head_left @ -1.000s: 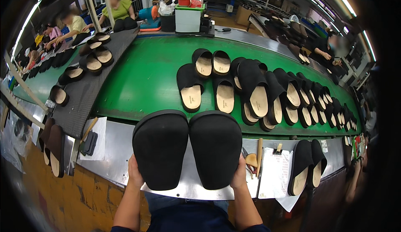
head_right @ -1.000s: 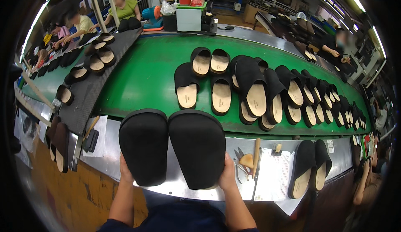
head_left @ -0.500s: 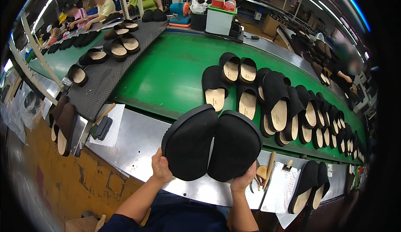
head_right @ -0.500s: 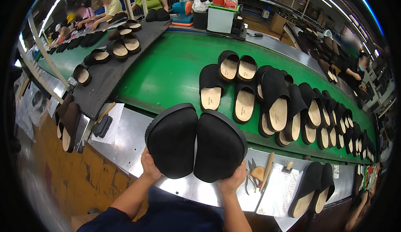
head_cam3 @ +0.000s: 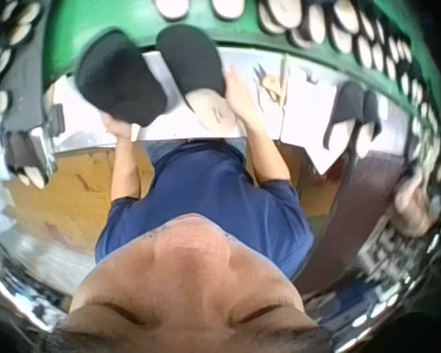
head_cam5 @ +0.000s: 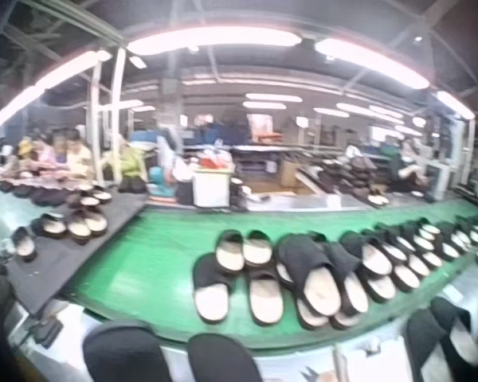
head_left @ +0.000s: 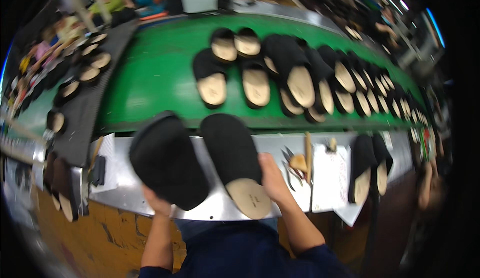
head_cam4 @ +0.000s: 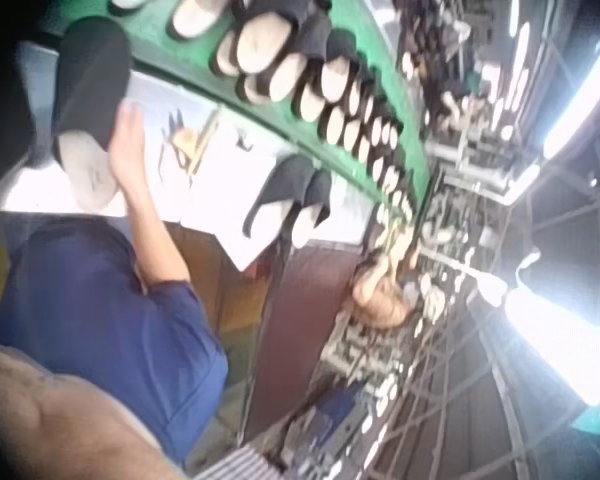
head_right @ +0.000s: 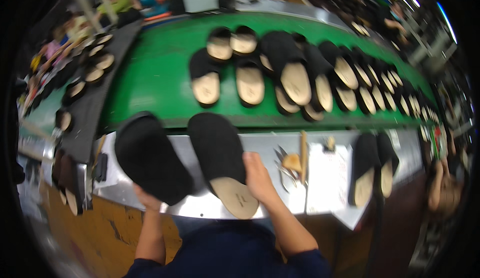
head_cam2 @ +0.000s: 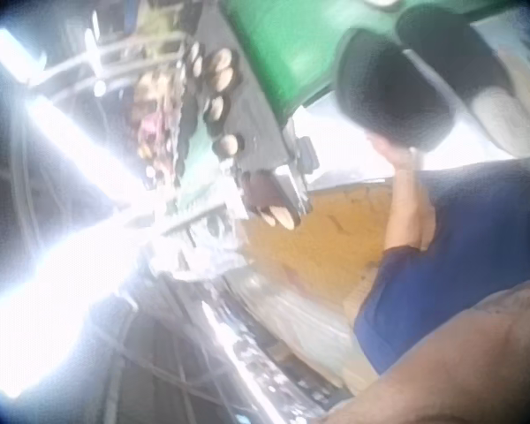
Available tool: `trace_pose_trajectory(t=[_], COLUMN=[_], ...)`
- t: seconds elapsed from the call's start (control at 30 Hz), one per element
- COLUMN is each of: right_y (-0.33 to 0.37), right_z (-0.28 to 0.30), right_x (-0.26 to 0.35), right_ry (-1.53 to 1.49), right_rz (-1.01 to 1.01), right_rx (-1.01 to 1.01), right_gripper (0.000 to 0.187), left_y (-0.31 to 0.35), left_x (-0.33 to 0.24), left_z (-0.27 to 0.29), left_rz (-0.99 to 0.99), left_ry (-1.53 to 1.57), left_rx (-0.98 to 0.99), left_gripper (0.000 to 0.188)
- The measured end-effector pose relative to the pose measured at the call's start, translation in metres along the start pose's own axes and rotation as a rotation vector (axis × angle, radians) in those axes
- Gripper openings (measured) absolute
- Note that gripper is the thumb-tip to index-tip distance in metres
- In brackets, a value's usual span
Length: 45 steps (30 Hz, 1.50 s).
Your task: The person picks up pairs of black and brown slippers from a green conveyor belt, wipes the uppers with a small wooden block, and places them back on the belt. The person repeats this process for multiple pairs, handling them one at a time.
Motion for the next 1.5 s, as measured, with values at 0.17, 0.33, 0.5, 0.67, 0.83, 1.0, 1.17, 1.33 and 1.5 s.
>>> trace_pose_trajectory(t=[0.17, 0.33, 0.5, 0.67, 0.83, 1.0, 1.17, 1.33, 1.5], right_y=[0.022, 0.033, 0.045, 0.040, 0.037, 0.043, 0.039, 0.031, 0.029], right_z=[0.034, 0.071, 0.077, 0.091, 0.095, 0.117, 0.088, 0.067, 0.078], right_x=[0.022, 0.005, -0.005, -0.005, 0.005, -0.006, -0.012, -0.007, -0.012], right_ry=[0.505, 0.762, 0.941, 0.949, 0.810, 0.691, 0.715, 0.987, 0.983], right_rz=[0.119, 0.055, 0.015, -0.081, -0.083, -0.241, 0.130, 0.129, 0.199], right_rx=[-0.365, -0.329, -0.372, -0.298, -0.262, -0.335, -0.380, -0.203, -0.252], right_gripper=[0.023, 0.019, 0.026, 0.032, 0.028, 0.024, 0.021, 0.028, 0.018], left_y=[-0.022, -0.063, -0.056, -0.075, -0.082, -0.087, -0.094, -0.107, -0.120], left_x=[-0.043, -0.044, -0.053, -0.094, -0.113, -0.113, -0.127, -0.133, -0.128], left_z=[-0.015, -0.025, -0.026, -0.034, -0.028, -0.049, -0.079, -0.109, -0.114], left_rz=[-0.264, 0.006, -0.081, -0.298, -0.313, -0.336, -0.396, -0.348, -0.220], left_ry=[0.228, 0.189, 0.450, 0.355, -0.037, -0.164, -0.416, -0.538, -0.383], left_rx=[0.294, 0.125, 0.132, 0.462, 0.268, 0.081, 0.136, 0.103, 0.308], left_gripper=[0.068, 0.063, 0.060, 0.058, 0.060, 0.056, 0.046, 0.044, 0.059])
Point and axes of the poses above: each hand's wrist, its own y-axis away from the middle knuckle, its own z-axis out of the back of the hand, x = y × z, the point moved 1 cm from there along -y, towards the middle knuckle, and after that the axes turned 8 degrees about x, right-handed, at the moved point
